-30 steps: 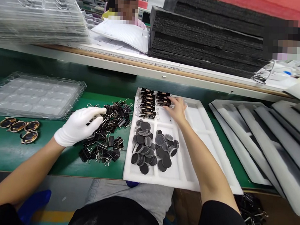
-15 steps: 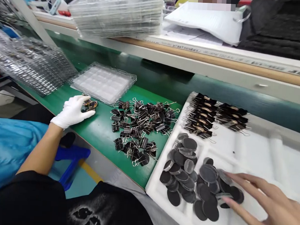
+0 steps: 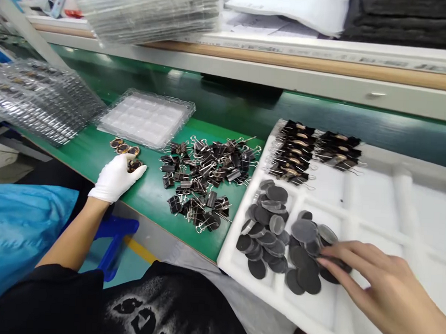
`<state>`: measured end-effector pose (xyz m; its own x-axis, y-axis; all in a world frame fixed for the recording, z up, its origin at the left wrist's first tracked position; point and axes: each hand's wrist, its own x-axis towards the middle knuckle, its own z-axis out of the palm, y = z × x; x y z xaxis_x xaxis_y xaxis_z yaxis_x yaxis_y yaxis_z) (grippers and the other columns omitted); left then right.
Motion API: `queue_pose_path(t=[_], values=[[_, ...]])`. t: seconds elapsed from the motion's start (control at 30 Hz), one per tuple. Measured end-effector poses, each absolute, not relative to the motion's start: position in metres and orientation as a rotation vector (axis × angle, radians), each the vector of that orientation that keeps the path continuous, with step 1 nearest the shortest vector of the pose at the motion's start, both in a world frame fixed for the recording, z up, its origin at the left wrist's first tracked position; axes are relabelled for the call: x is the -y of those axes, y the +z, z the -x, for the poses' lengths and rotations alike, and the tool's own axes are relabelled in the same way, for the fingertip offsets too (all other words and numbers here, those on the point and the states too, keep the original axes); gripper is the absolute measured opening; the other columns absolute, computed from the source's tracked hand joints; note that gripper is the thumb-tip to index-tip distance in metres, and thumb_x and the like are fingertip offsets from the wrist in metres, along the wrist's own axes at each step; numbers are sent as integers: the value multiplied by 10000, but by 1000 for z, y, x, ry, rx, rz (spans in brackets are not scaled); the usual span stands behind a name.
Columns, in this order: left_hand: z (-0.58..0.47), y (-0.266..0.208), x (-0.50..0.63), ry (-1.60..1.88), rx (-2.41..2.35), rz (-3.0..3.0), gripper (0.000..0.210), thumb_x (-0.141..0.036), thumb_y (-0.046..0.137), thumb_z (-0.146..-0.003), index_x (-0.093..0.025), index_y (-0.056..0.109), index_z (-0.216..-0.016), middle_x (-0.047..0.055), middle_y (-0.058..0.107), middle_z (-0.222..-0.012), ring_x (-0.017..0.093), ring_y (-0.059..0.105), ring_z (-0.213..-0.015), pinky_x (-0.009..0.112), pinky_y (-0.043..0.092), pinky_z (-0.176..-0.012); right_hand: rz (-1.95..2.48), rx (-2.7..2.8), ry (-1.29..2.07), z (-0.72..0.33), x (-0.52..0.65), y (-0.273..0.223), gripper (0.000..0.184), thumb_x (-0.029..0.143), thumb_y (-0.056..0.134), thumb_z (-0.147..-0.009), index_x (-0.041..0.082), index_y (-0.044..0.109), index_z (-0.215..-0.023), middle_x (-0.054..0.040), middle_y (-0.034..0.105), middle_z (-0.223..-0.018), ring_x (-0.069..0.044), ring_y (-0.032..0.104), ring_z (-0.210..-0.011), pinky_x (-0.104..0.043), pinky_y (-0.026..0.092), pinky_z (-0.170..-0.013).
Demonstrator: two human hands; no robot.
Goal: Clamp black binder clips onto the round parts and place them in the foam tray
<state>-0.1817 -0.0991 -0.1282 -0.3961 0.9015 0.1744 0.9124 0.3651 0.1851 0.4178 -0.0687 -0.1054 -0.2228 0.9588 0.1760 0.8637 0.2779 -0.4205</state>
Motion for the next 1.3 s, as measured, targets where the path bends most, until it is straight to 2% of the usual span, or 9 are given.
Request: queue_pose_path(t=[0.1, 0.2, 0.3, 0.47, 0.73, 0.9, 1.07, 1.2, 1.3], values=[[183, -133, 96, -536, 2441, 1759, 736, -602, 638, -910, -132, 551, -1469, 187, 713, -1331, 349, 703, -1218, 465, 553, -1066, 1753, 2036, 547, -415, 73, -93, 253, 733, 702, -707, 490, 757, -751, -47, 809, -812, -370, 753, -650, -516, 589, -481], [177, -132, 87, -697, 2261, 1806, 850, -648, 674, -881, -149, 469, -1537, 144, 740, -1251, 308, 756, -1053, 470, 613, -958, 1797, 1680, 583, -404, 73, -78, 287, 653, 769, -736, 379, 741, -815, -66, 791, -781, -326, 744, -637, -500, 614, -598], [143, -114, 69, -862, 1956, 1932, 893, -664, 753, -830, -197, 457, -1531, 68, 764, -1114, 238, 765, -875, 421, 646, -836, 1661, 1420, 895, -376, 67, -65, 373, 635, 834, -763, 297, 751, -894, -66, 780, -776, -252, 739, -645, -380, 591, -576], [31, -65, 39, -959, 1415, 2517, 827, -571, 817, -825, -211, 475, -1486, 58, 781, -1106, 191, 772, -890, 310, 643, -817, 1228, 1284, 1395, -316, 57, -47, 410, 544, 947, -702, 256, 725, -892, -17, 733, -735, -192, 729, -651, -285, 542, -529], [-73, -56, 6, -988, 791, 2844, 678, -491, 651, -974, -139, 424, -1507, 101, 782, -1085, 219, 792, -926, 302, 618, -779, 1084, 1331, 1154, -288, 63, -57, 246, 482, 903, -796, 310, 766, -904, -33, 744, -924, -226, 729, -848, -413, 647, -775], [-82, -63, 5, -779, 824, 3022, 573, -484, 604, -1000, -197, 483, -1481, 85, 767, -1045, 239, 783, -921, 347, 623, -790, 1125, 1167, 1537, -290, 58, -72, 372, 466, 936, -757, 276, 635, -864, -7, 765, -932, -200, 756, -872, -386, 653, -816], [-76, -51, 6, -779, 1000, 3109, 691, -556, 734, -929, -190, 529, -1478, 128, 724, -1236, 242, 739, -1057, 351, 609, -877, 1102, 1002, 1631, -292, 57, -80, 479, 389, 963, -735, 299, 683, -1114, 7, 821, -903, -184, 788, -814, -354, 667, -800], [-64, -29, 0, -472, 1298, 3252, 430, -563, 648, -981, -210, 712, -1219, 26, 745, -963, 166, 692, -802, 285, 511, -720, 1107, 1011, 1524, -291, 57, -86, 358, 381, 975, -716, 252, 789, -993, -28, 839, -946, -203, 804, -831, -379, 700, -841], [-57, -16, -6, -156, 1325, 3415, 413, -590, 569, -1011, -217, 743, -987, -27, 696, -763, 122, 613, -654, 257, 399, -627, 1070, 1014, 1494, -287, 57, -84, 330, 349, 986, -706, 247, 798, -958, -15, 834, -925, -182, 798, -798, -346, 710, -805]])
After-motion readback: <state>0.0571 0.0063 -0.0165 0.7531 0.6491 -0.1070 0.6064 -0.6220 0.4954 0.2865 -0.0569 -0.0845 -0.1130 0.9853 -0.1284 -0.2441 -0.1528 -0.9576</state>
